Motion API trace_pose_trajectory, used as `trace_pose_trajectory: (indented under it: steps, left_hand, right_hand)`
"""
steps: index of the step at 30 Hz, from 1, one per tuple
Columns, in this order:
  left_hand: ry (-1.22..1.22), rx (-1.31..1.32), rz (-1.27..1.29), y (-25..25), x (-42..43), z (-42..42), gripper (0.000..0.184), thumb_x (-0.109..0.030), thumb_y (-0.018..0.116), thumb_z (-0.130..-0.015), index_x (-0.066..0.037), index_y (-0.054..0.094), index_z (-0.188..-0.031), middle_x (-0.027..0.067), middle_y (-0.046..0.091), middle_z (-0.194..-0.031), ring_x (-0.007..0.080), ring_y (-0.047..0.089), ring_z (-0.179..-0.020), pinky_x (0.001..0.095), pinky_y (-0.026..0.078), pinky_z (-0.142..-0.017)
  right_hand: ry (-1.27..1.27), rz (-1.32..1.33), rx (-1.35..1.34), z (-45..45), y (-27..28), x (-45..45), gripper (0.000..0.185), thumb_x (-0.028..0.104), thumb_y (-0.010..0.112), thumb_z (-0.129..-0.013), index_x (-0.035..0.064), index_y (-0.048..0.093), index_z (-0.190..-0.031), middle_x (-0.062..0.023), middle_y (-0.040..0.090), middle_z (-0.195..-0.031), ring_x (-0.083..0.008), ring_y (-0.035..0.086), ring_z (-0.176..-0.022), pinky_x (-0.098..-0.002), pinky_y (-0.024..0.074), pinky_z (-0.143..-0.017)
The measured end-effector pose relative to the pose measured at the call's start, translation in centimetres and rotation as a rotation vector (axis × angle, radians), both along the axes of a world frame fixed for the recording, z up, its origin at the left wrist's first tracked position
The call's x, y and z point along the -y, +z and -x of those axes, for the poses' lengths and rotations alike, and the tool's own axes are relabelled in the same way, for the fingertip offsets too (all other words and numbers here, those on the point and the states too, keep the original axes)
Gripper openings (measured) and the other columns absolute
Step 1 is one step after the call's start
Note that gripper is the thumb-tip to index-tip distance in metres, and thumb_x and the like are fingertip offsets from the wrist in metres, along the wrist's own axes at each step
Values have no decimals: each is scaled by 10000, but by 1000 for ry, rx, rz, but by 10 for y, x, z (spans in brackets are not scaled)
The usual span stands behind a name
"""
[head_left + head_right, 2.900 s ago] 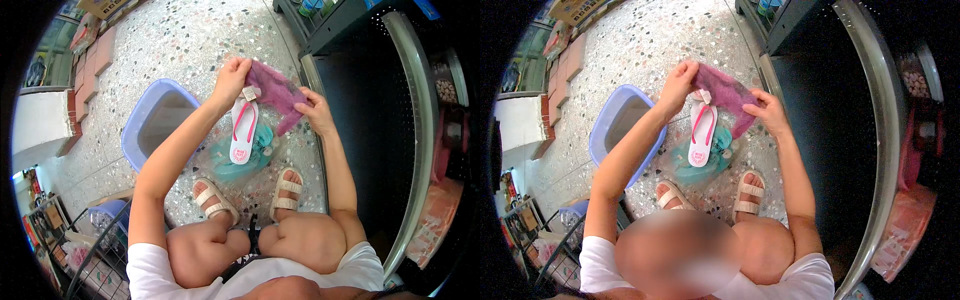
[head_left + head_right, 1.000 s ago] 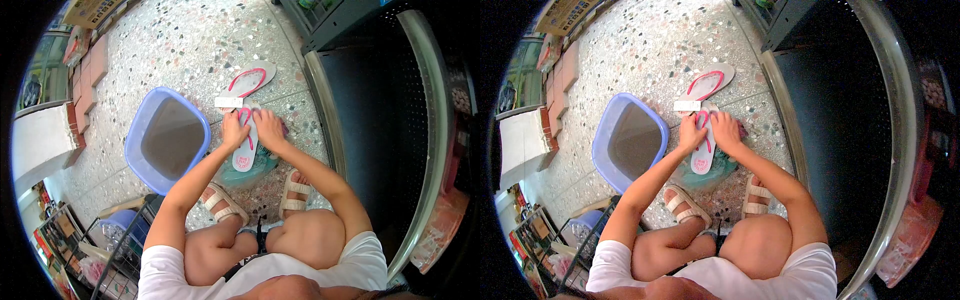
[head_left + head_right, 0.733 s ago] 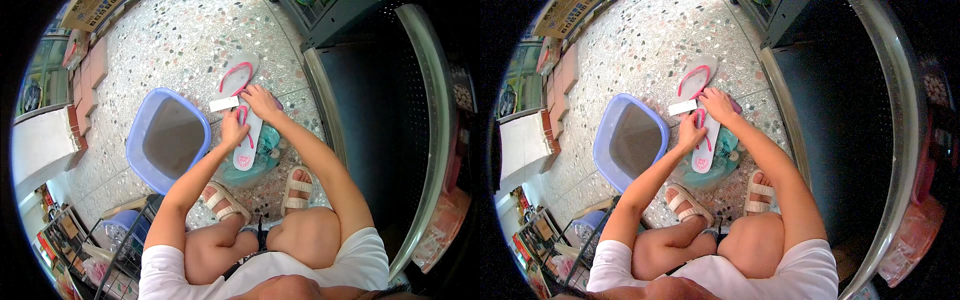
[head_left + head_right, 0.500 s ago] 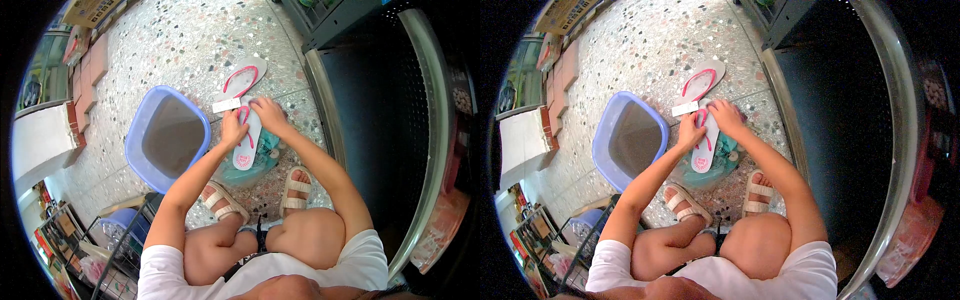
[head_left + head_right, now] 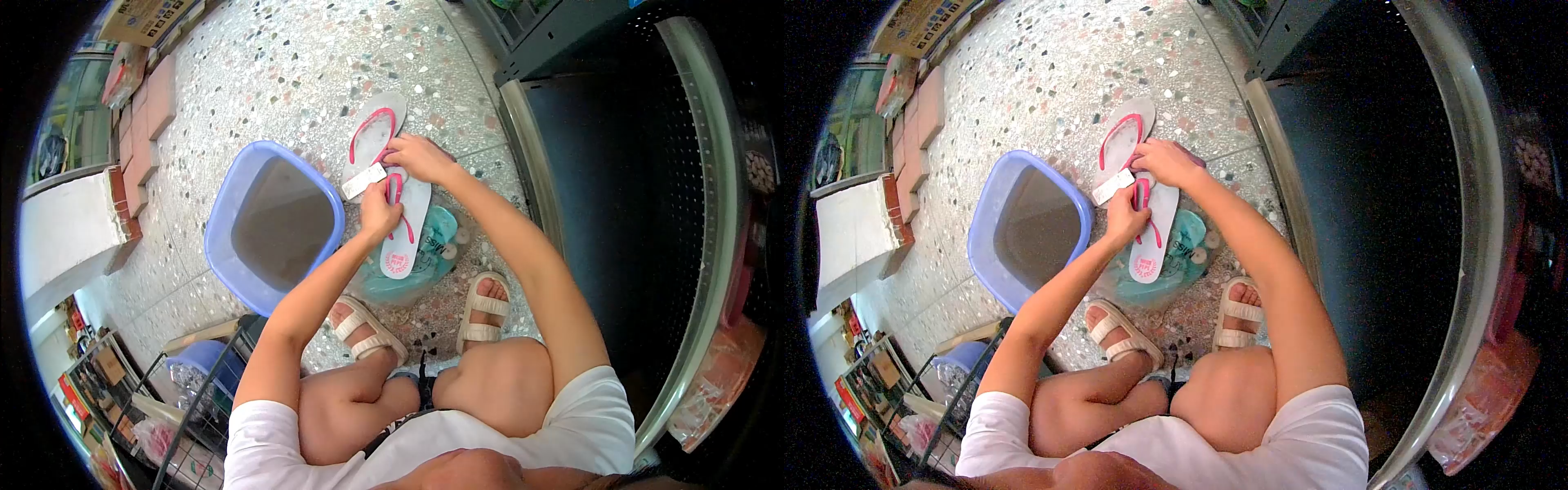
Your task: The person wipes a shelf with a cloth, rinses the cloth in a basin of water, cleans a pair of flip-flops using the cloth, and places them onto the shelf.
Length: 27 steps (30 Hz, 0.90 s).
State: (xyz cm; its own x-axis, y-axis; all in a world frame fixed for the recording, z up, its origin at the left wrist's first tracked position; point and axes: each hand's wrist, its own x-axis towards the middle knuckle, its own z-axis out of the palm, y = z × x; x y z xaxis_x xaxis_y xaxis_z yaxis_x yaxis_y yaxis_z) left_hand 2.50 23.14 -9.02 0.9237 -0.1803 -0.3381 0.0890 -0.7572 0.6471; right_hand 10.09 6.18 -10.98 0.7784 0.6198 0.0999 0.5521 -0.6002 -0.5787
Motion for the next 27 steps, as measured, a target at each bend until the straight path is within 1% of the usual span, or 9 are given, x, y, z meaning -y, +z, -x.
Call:
trace_pose_trajectory:
  steps: [3, 5, 8, 10, 14, 17, 21, 23, 27]
  left_hand:
    - [33, -67, 67, -3, -1, 0, 439, -92, 699, -636, -24, 604, -1059, 197, 582, -923, 352, 584, -905, 442, 465, -803]
    - [47, -74, 128, -18, -6, 3, 438, -85, 702, -634, -23, 605, -1056, 196, 593, -910, 350, 586, -903, 441, 462, -811]
    - [39, 175, 35, -19, 2, 10, 436, -81, 709, -632, -20, 607, -1051, 199, 600, -936, 361, 583, -901, 441, 460, -812]
    - [71, 154, 34, -15, 2, 11, 432, -83, 711, -631, -18, 609, -1046, 206, 601, -956, 370, 580, -910, 442, 461, -815]
    - [64, 38, -9, -16, 4, 5, 418, -90, 717, -631, -18, 618, -1031, 214, 597, -980, 376, 576, -922, 446, 461, -823]
    - [73, 40, -25, -5, 5, 5, 413, -90, 728, -627, -11, 621, -1017, 204, 599, -970, 365, 579, -920, 439, 463, -832]
    - [108, 44, 34, -9, 1, 6, 422, -108, 746, -631, -2, 619, -1019, 197, 601, -970, 343, 589, -946, 425, 466, -845]
    - [135, 28, 54, -21, -3, 8, 432, -123, 756, -634, 8, 617, -1022, 197, 603, -980, 333, 592, -965, 416, 470, -856]
    - [175, 69, -34, -9, 4, 10, 440, -145, 771, -637, 23, 620, -1013, 198, 606, -1005, 323, 608, -934, 399, 491, -841]
  right_hand:
    - [12, 26, 0, -1, 2, -3, 242, 92, 571, -785, 147, 712, -974, -32, 600, -1040, -250, 540, -1024, -366, 454, -883]
    - [68, -57, 3, -4, -4, 8, 224, 87, 574, -783, 149, 718, -943, -36, 604, -1014, -250, 545, -1010, -362, 459, -870]
    - [82, -93, -95, -6, -4, 25, 194, 92, 583, -774, 144, 725, -897, -41, 606, -986, -251, 550, -988, -359, 465, -850]
    - [67, -78, -124, -7, -6, 23, 181, 82, 615, -731, 139, 728, -860, -42, 601, -951, -253, 556, -962, -363, 469, -834]
    - [172, 151, -18, 1, 13, -9, 194, 77, 618, -718, 162, 730, -852, -26, 593, -931, -237, 565, -969, -371, 476, -828]
    - [205, 99, -86, -7, 7, 1, 191, 98, 608, -733, 169, 728, -863, -21, 595, -942, -229, 567, -983, -375, 475, -835]
    - [125, 82, -62, -7, 9, 18, 200, 90, 610, -747, 170, 723, -892, -30, 597, -937, -239, 572, -989, -374, 477, -841]
    - [-12, 20, -76, 0, 6, 28, 170, 127, 596, -778, 154, 718, -894, -56, 596, -912, -260, 583, -955, -387, 480, -825]
    - [-188, 94, -22, 49, 16, 31, 169, 159, 576, -803, 111, 690, -918, -87, 575, -891, -289, 571, -903, -405, 474, -779]
